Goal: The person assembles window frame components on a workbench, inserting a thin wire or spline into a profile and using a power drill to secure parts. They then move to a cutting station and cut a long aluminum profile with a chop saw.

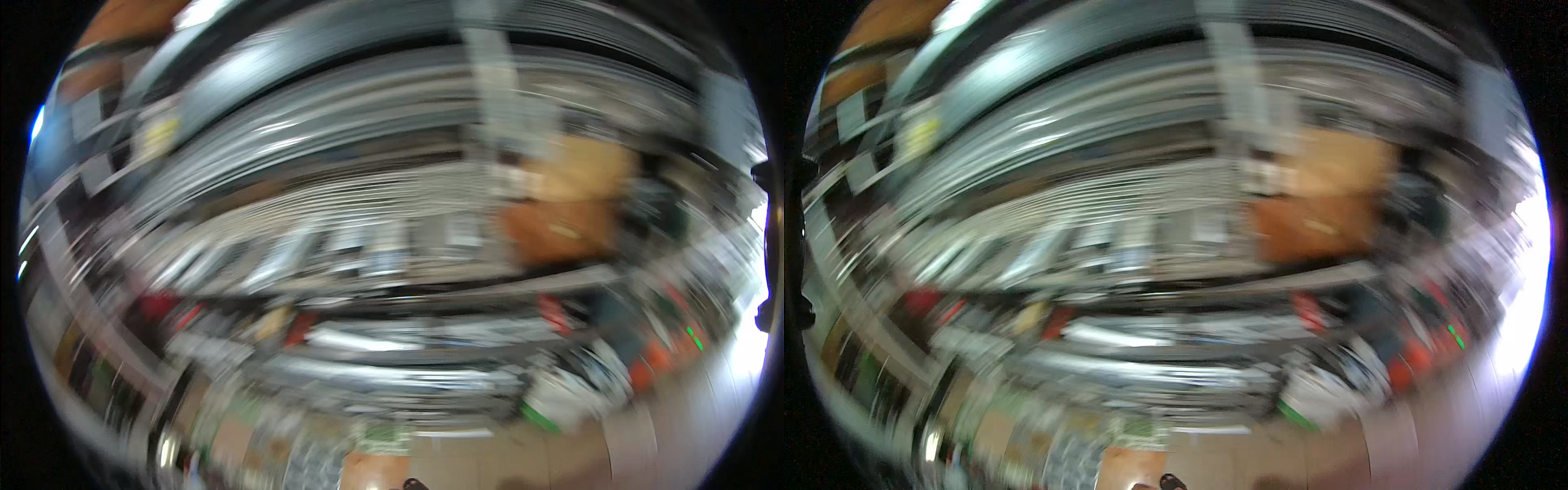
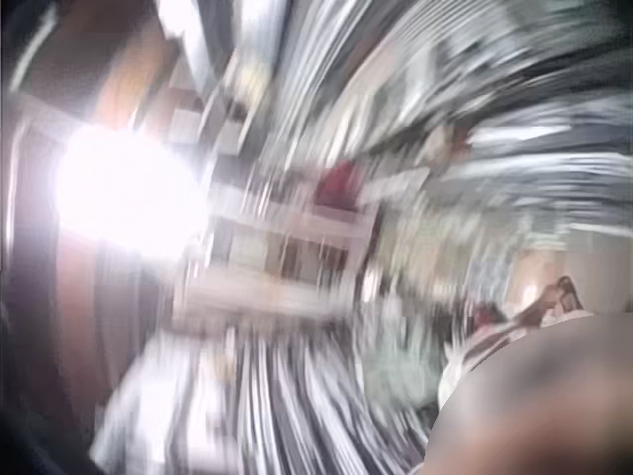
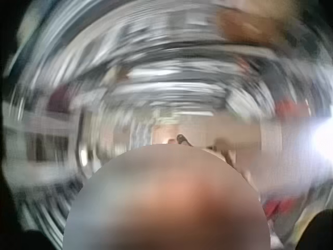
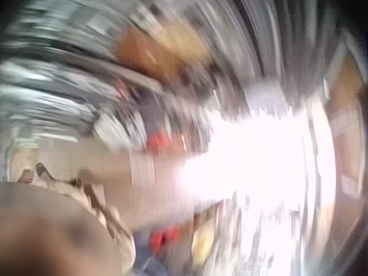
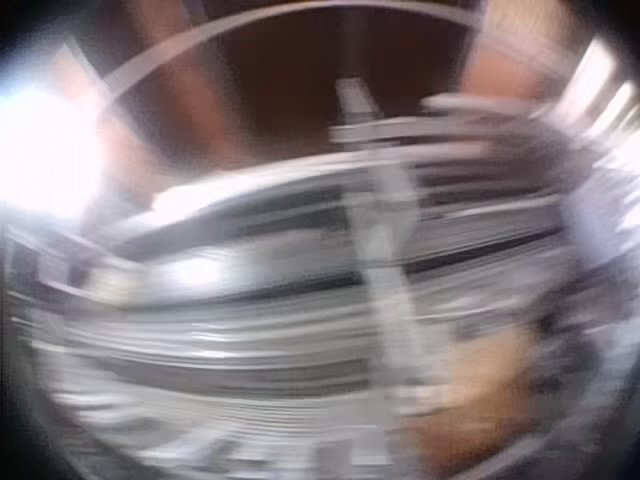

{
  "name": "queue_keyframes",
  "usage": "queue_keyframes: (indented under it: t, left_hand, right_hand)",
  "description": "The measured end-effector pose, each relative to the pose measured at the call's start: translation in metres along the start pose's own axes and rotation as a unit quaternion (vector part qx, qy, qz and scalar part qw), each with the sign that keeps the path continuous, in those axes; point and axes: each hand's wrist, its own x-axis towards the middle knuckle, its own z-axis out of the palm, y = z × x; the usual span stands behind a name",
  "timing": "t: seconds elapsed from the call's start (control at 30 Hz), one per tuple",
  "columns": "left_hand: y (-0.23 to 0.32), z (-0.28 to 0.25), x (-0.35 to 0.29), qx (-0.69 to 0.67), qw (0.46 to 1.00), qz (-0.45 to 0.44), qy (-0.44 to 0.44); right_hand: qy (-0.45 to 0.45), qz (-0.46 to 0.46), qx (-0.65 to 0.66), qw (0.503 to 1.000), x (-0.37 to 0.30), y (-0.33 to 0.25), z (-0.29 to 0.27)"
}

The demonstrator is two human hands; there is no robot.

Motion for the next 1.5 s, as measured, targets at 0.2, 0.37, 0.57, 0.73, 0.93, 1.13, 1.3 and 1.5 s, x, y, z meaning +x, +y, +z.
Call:
queue_keyframes:
  t: [0.2, 0.37, 0.57, 0.73, 0.93, 1.13, 1.3, 1.5]
  left_hand:
    - [-0.077, -0.024, -0.062, -0.117, 0.966, -0.091, 0.212]
    - [-0.193, -0.029, -0.122, -0.204, 0.882, -0.266, 0.33]
    - [-0.266, -0.012, -0.142, -0.276, 0.792, -0.398, 0.373]
    - [-0.282, -0.016, -0.133, -0.401, 0.703, -0.411, 0.42]
    - [-0.251, 0.021, -0.113, -0.505, 0.65, -0.372, 0.429]
    - [-0.194, 0.074, -0.102, -0.548, 0.597, -0.393, 0.434]
    - [-0.149, 0.112, -0.084, -0.581, 0.552, -0.402, 0.443]
    - [-0.107, 0.157, -0.059, -0.611, 0.51, -0.404, 0.451]
  right_hand:
    - [-0.142, -0.197, -0.144, 0.959, 0.069, -0.2, 0.061]
    - [-0.251, -0.32, -0.264, 0.875, 0.073, -0.321, 0.165]
    - [-0.357, -0.407, -0.367, 0.756, 0.075, -0.412, 0.277]
    - [-0.422, -0.437, -0.435, 0.665, 0.063, -0.443, 0.35]
    - [-0.473, -0.453, -0.482, 0.582, 0.06, -0.45, 0.393]
    - [-0.505, -0.462, -0.501, 0.529, 0.076, -0.45, 0.391]
    - [-0.523, -0.463, -0.511, 0.502, 0.103, -0.442, 0.373]
    - [-0.527, -0.452, -0.531, 0.486, 0.151, -0.423, 0.344]
